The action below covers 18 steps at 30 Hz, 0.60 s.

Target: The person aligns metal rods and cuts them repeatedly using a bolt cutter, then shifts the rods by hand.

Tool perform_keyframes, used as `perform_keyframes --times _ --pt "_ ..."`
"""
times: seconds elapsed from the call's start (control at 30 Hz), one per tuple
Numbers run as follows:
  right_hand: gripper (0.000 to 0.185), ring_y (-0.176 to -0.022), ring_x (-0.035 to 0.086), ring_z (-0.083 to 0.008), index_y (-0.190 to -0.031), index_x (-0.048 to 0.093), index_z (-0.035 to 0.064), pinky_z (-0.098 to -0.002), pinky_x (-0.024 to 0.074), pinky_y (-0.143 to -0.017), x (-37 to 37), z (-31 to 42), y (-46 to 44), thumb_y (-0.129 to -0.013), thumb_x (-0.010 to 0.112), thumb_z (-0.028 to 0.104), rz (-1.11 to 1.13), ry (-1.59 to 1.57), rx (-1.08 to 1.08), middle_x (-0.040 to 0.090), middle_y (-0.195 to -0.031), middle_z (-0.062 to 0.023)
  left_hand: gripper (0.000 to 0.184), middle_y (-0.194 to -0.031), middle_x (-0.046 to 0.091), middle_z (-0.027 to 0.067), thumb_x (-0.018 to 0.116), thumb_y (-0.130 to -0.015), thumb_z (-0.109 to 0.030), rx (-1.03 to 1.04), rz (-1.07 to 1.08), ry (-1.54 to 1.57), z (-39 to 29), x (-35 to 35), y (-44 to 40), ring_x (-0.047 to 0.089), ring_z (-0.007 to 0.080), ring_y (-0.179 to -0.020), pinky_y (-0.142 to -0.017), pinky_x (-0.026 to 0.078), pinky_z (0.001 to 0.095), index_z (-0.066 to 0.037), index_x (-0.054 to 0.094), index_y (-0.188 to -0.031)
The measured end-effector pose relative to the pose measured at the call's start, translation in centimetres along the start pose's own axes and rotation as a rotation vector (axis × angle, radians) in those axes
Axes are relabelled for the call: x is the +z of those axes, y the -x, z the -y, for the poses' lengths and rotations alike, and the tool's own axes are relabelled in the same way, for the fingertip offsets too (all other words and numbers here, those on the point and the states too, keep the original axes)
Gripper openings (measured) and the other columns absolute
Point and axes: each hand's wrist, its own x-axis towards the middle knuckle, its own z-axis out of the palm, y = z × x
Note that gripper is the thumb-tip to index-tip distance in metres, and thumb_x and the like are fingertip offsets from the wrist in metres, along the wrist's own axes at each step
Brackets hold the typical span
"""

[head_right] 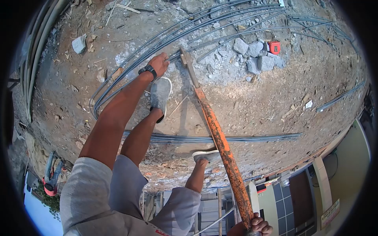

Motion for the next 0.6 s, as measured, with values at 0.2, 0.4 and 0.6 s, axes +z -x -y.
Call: perform_keyframes --times 0.2,0.4,0.6 --pt "0.055 -0.129 0.046 -0.0413 -0.120 0.066 0.0016 -0.0605 0.0188 -0.115 -11.1 -2.5 13.4 -0.091 0.053 0.046 -0.378 -0.013 0.524 0.057 -0.132 -0.0241 0.041 -0.120 0.059 0.0286 0.061 -0.089 -0.019 0.006 0.025 -0.090 -1.5 -1.2 1.5 0.057 0.0424 -0.114 -0.099 0.046 0.0462 0.004 0.050 -0.121" --pt "0.080 -0.123 0.050 -0.0450 -0.134 0.050 -0.0059 -0.0577 0.0389 -0.095 -3.0 3.8 8.3 -0.090 0.052 0.062 -0.224 -0.182 1.116 0.058 -0.130 -0.0250 0.065 -0.130 0.052 0.0291 0.071 -0.080 -0.029 -0.049 0.110 -0.242 -3.6 -1.5 2.8 0.053 0.0423 -0.121 -0.101 0.045 0.0457 0.005 0.043 -0.128" --pt "0.065 -0.105 0.066 -0.0375 -0.121 0.056 -0.0033 -0.0496 0.0530 -0.082 -2.6 9.1 -0.5 -0.080 0.067 0.046 0.237 0.763 1.496 0.066 -0.110 -0.0238 0.070 -0.132 0.050 0.0245 0.073 -0.079 -0.031 -0.028 0.119 -0.316 -3.8 -0.6 3.9 0.051 0.0388 -0.123 -0.104 0.044 0.0441 0.002 0.041 -0.131"
